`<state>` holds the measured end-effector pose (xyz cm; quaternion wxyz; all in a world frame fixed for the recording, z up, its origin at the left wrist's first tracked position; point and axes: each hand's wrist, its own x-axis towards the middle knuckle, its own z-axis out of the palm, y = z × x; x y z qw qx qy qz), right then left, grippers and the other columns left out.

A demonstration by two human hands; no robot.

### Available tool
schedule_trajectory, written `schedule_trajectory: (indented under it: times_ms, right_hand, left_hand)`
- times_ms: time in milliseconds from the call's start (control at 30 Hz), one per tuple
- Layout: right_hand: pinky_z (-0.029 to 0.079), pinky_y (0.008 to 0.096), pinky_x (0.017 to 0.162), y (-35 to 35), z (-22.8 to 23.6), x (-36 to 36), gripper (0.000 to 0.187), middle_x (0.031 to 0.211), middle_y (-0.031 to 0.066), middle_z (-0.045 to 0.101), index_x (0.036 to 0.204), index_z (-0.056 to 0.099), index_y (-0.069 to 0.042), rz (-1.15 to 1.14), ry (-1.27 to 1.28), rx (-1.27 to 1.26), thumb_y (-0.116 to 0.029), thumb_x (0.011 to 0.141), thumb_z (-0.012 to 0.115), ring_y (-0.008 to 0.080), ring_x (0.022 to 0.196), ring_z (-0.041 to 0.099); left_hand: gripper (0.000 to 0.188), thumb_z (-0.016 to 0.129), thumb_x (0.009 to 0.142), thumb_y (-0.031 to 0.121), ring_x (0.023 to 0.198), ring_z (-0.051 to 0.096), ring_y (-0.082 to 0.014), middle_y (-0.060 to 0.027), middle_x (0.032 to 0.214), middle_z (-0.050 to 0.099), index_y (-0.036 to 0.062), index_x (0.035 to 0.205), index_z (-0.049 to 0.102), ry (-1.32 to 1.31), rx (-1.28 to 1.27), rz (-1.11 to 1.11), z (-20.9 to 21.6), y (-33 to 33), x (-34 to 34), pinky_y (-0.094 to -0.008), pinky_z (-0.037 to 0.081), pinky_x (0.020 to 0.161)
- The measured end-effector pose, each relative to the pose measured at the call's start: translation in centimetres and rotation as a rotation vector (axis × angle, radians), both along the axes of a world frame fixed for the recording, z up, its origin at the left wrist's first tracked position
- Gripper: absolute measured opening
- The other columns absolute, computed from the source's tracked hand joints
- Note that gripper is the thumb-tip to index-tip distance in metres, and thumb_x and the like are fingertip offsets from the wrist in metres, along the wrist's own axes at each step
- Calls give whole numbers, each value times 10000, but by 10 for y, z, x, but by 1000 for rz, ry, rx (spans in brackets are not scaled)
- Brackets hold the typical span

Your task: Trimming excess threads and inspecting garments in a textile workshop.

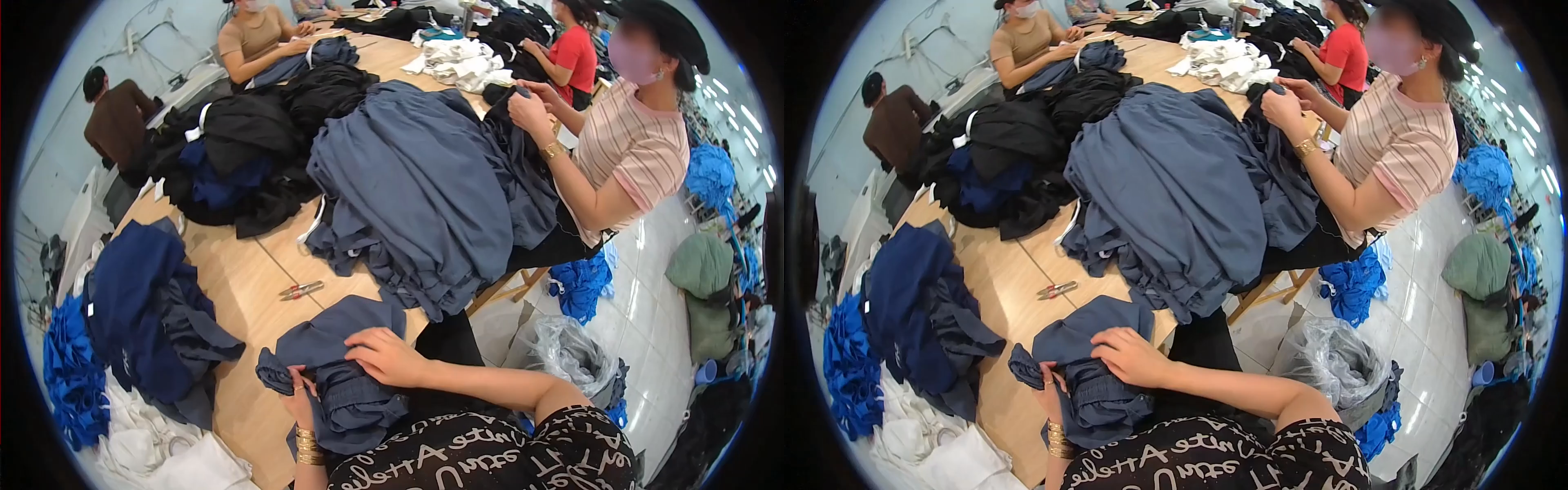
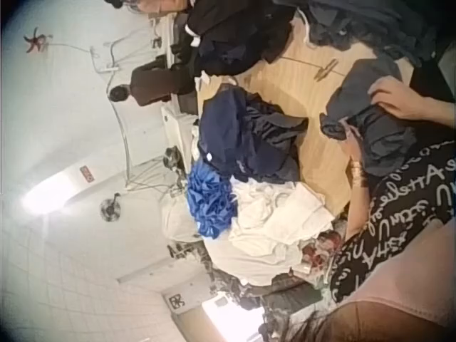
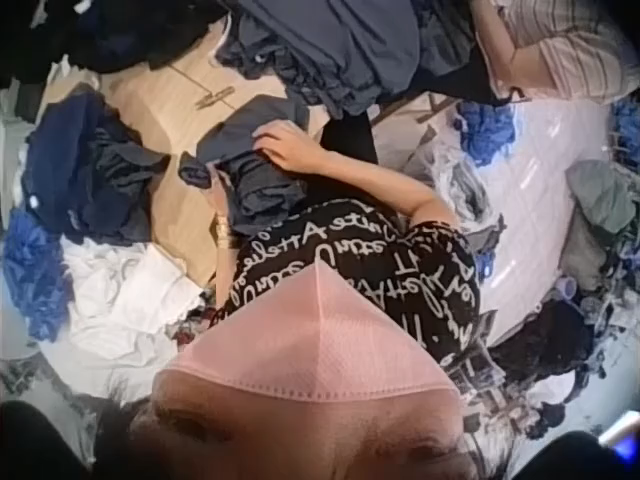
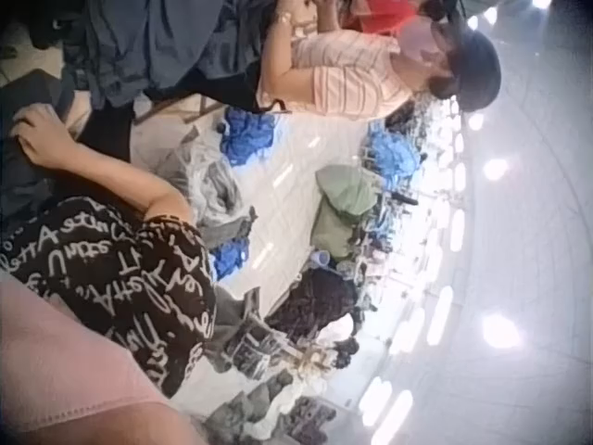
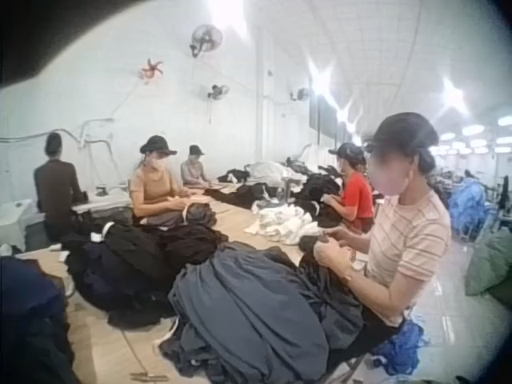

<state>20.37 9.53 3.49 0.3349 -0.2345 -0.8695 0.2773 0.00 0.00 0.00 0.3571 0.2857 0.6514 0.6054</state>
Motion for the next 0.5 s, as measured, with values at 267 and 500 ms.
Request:
schedule_trajectory:
  times_ms: [267,500]
  right_hand:
    - [392,357,877,-8,-6,45,164,1089,67,526,937,573,-81,-35,40,-93,-56,776,591,250,1015,498]
    - [394,358,859,3,-9,62,156,1076,52,534,937,576,-84,-104,59,-84,-70,783,587,239,998,502]
  left_hand:
    - [305,480,932,319,364,378,-68,-2,473,444,30,862,547,19,-36,17,3,14,11,-205,279,353]
    - [330,494,922,348,361,381,-66,-1,471,449,32,847,556,40,-58,11,1,21,10,-205,275,350]
